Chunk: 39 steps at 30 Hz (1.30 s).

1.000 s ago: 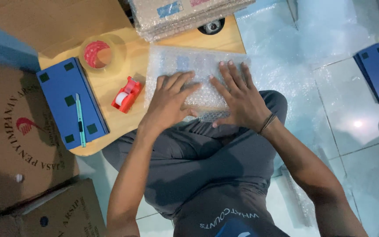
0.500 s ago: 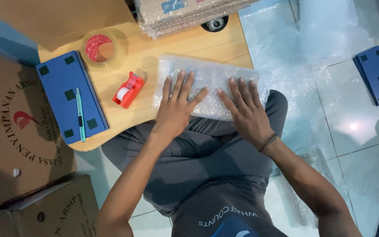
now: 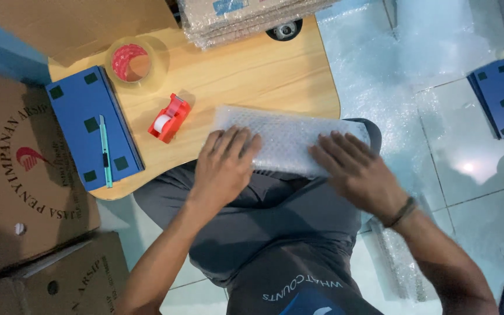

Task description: Wrapping a small box and blue boards in bubble wrap and securing them with tape from a dispenser.

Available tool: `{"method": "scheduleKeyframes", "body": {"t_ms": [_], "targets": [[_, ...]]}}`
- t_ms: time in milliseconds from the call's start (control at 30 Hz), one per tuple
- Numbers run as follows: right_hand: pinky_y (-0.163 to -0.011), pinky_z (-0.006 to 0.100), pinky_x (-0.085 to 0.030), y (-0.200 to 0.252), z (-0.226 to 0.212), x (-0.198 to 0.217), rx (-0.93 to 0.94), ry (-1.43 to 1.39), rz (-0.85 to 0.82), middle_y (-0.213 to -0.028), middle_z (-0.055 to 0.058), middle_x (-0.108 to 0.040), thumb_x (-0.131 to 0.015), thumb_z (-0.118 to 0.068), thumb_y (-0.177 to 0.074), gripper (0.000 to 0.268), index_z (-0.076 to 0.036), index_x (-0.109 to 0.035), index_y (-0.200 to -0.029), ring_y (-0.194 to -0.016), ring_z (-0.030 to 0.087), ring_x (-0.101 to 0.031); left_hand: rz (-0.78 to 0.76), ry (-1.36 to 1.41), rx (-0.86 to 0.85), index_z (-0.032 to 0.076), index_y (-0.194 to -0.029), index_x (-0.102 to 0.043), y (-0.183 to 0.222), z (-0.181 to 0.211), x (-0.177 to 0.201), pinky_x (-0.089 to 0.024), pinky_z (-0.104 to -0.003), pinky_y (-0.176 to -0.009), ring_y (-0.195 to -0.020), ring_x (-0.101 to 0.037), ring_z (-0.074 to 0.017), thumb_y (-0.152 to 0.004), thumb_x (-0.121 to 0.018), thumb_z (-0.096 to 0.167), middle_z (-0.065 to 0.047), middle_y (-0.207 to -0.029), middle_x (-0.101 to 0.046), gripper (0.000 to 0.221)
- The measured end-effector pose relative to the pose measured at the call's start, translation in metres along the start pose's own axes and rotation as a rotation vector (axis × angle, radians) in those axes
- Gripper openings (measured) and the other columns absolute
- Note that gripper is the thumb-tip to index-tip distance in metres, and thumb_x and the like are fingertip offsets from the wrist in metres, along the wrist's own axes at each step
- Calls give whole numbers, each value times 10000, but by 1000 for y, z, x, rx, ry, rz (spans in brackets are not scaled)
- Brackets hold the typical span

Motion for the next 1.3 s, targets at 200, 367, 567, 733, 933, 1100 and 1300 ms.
{"method": "scheduleKeyframes", "body": {"t_ms": [200, 367, 567, 733, 933, 1100, 1300], "targets": [[-939, 441, -605, -60, 45, 49, -37, -240, -88, -1160, 133, -772, -762, -192, -880, 524, -166, -669, -1395, -1046, 325, -748, -304, 313, 163, 101, -1242, -733, -36, -48, 10, -534, -566, -819, -866, -740, -436, -801, -832, 342, -226, -958, -763, 512], [-1002, 512, -556, -101, 81, 43, -84, -206, -133, -1156, 196, -760, -804, -260, -839, 642, -120, -645, -1445, -1042, 403, -740, -364, 279, 267, 129, -1260, -720, -73, -83, 11, -480, -567, -866, -969, -715, -473, -807, -806, 452, -216, -1037, -761, 562], [-1086, 452, -441, -112, 84, 29, 43, -34, 124, -1471, 169, -588, -761, -296, -811, 796, -90, -544, -1549, -1198, 338, -614, -155, 147, 195, 113, -1479, -565, -81, -83, 3, -332, -461, -1051, -1232, -538, -329, -915, -731, 362, -166, -1418, -575, 638], [-1230, 610, -234, -105, 86, -13, 28, -129, 128, -1656, 251, -378, -719, -177, -855, 729, -79, -542, -1555, -1492, 436, -396, -45, 57, 152, 126, -1495, -592, -66, -74, -18, -258, -610, -1170, -1447, -400, -385, -1026, -629, 235, -190, -1598, -387, 483], [-1200, 616, -295, -97, 70, -65, 94, -79, 296, -1400, 152, -659, -422, -363, -1068, 481, -196, -674, -1442, -1385, 394, -562, 15, 105, 96, 240, -1388, -664, -43, -75, -77, -373, -525, -989, -1224, -568, -325, -1037, -556, 321, -126, -1268, -626, 376], [-1143, 511, -450, -97, 67, -45, 88, -84, 440, -1253, 103, -777, -626, -386, -1020, 393, -142, -767, -1294, -1266, 323, -679, 166, 80, 76, 160, -1256, -729, -42, -69, -62, -421, -490, -938, -1144, -588, -316, -1049, -589, 344, -136, -1176, -673, 310], [-1212, 558, -318, -97, 54, -37, 15, -47, 216, -1388, 161, -692, -337, -745, -1008, 845, -106, -580, -1505, -1343, 367, -605, 184, 63, 105, 93, -1308, -689, -38, -66, -63, -461, -459, -899, -1097, -593, -321, -1048, -599, 377, -145, -1148, -668, 395]]}}
Point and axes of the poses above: each hand's wrist, its own y-axis away from the middle knuckle, its own x-axis out of the back of the hand, z = x × y, the point moved 8 cm from there along -y, towards the middle knuckle
